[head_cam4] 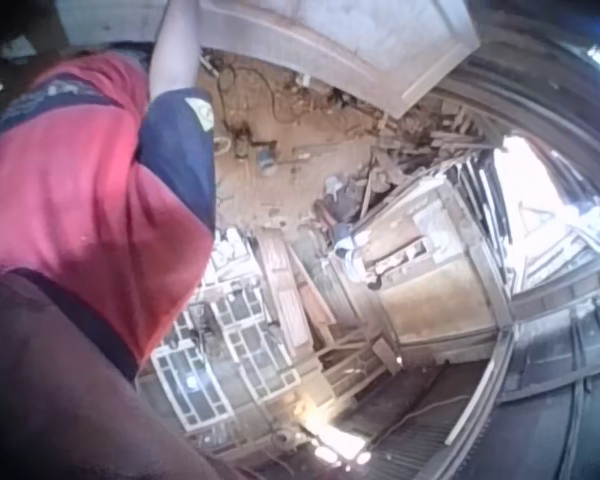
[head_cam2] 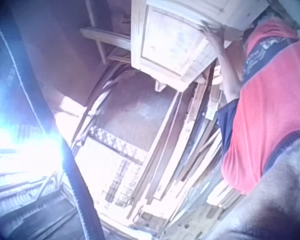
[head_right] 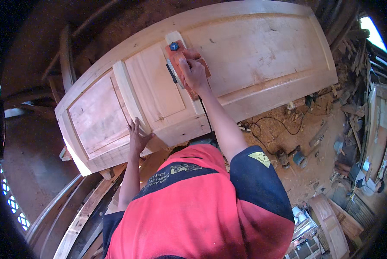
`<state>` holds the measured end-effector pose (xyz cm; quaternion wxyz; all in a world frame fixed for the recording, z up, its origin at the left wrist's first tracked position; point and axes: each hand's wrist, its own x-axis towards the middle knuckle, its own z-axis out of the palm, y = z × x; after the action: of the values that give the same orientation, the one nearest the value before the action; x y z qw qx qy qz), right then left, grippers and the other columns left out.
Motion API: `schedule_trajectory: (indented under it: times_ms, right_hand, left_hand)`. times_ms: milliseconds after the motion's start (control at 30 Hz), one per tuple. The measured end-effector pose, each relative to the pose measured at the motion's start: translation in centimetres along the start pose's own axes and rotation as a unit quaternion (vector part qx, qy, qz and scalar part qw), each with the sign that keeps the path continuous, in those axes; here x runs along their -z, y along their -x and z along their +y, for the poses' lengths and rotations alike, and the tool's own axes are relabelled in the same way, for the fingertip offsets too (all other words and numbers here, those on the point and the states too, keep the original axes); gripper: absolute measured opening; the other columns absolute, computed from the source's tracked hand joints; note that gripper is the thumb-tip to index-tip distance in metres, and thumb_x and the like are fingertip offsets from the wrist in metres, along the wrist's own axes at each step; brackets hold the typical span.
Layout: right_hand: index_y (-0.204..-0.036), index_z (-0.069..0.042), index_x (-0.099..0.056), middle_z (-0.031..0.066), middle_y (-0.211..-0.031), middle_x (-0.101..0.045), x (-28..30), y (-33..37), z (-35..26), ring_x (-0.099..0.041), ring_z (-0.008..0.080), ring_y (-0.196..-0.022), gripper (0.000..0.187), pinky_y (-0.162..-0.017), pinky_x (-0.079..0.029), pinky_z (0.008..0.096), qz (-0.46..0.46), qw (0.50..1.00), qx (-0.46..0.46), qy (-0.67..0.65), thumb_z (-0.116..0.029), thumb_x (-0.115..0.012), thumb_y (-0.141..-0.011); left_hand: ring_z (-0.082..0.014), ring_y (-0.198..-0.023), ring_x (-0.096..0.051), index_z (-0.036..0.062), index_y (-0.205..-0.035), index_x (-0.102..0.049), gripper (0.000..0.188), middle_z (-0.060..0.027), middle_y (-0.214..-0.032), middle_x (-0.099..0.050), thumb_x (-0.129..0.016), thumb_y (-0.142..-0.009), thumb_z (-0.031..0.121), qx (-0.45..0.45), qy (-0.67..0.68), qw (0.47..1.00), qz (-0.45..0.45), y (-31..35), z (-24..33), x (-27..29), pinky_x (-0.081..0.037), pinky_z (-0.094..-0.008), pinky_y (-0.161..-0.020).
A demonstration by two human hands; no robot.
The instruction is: The person hammers a wooden panel into a frame, uses a circular saw to trim the edge, and then sands the surface with a power sander.
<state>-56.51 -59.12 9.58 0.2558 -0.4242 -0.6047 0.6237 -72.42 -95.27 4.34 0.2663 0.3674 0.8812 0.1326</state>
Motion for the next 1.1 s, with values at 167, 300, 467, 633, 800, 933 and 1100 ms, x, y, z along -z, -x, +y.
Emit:
schedule_trajectory:
  times_ms: [167,300,467,633,800,933,1100]
  right_hand:
    - [-0.084,0.001,-0.068,0.0084,-0.052,-0.062,-1.4,-6.2,-0.9,-0.063,0.0170,-0.044,0.061,-0.044,-0.049,0.0323,0.006,1.000,0.008,0.029,-0.055,-0.052,-0.101]
    - [-0.085,0.000,-0.069,0.0089,-0.053,-0.063,-2.7,-10.0,-1.8,-0.063,0.0181,-0.044,0.062,-0.045,-0.050,0.0341,0.015,0.998,0.046,0.041,-0.056,-0.050,-0.101]
    - [-0.092,-0.001,-0.072,0.0146,-0.062,-0.067,-3.4,-13.8,-1.8,-0.069,0.0271,-0.055,0.061,-0.054,-0.052,0.0409,0.012,0.999,0.036,0.025,-0.057,-0.049,-0.101]
    - [-0.102,-0.003,-0.073,0.0244,-0.084,-0.071,-4.7,-18.3,-1.3,-0.070,0.0423,-0.086,0.058,-0.074,-0.052,0.0499,0.064,0.983,0.141,0.100,-0.055,-0.048,-0.101]
    - [-0.111,-0.003,-0.071,0.0280,-0.092,-0.071,-5.4,-22.4,-2.7,-0.069,0.0451,-0.093,0.059,-0.080,-0.052,0.0520,0.069,0.978,0.137,0.141,-0.056,-0.047,-0.100]
    - [-0.100,0.001,-0.072,0.0229,-0.072,-0.069,-6.9,-26.0,-4.4,-0.072,0.0368,-0.077,0.063,-0.069,-0.053,0.0467,0.136,0.945,0.238,0.178,-0.056,-0.046,-0.100]
    - [-0.114,0.001,-0.066,0.0217,-0.088,-0.071,-5.5,-20.9,-4.2,-0.070,0.0340,-0.084,0.062,-0.074,-0.052,0.0441,0.086,0.972,0.177,0.126,-0.057,-0.048,-0.100]
  left_hand:
    - [-0.0535,-0.150,-0.014,0.0150,-0.161,-0.026,0.125,-0.0272,-0.164,-0.022,-0.096,-0.060,0.040,-0.014,0.002,1.000,0.009,0.0,0.1,0.0,-0.032,-0.0601,-0.117]
    - [-0.0525,-0.151,-0.014,0.0162,-0.161,-0.026,0.125,-0.0266,-0.164,-0.022,-0.096,-0.060,0.038,0.011,0.004,1.000,0.001,0.1,0.4,0.1,-0.033,-0.0613,-0.116]
    - [-0.0520,-0.151,-0.014,0.0172,-0.161,-0.025,0.126,-0.0257,-0.164,-0.022,-0.096,-0.059,0.037,0.015,0.006,1.000,0.004,0.0,0.4,0.0,-0.033,-0.0618,-0.116]
    - [-0.0516,-0.151,-0.014,0.0176,-0.161,-0.025,0.126,-0.0246,-0.165,-0.022,-0.096,-0.059,0.037,-0.007,0.006,1.000,0.017,0.0,0.4,0.1,-0.034,-0.0617,-0.116]
    - [-0.0510,-0.152,-0.013,0.0182,-0.162,-0.025,0.126,-0.0246,-0.165,-0.021,-0.096,-0.059,0.037,0.011,0.012,1.000,0.007,-0.1,1.0,0.5,-0.033,-0.0617,-0.116]
    - [-0.0515,-0.152,-0.014,0.0183,-0.162,-0.026,0.125,-0.0247,-0.165,-0.021,-0.096,-0.060,0.037,0.028,0.013,0.999,-0.009,-0.2,1.0,0.8,-0.033,-0.0616,-0.116]
    - [-0.0529,-0.150,-0.016,0.0160,-0.161,-0.027,0.125,-0.0268,-0.164,-0.022,-0.097,-0.059,0.035,0.028,0.022,0.999,-0.006,0.0,0.5,0.2,-0.033,-0.0591,-0.117]
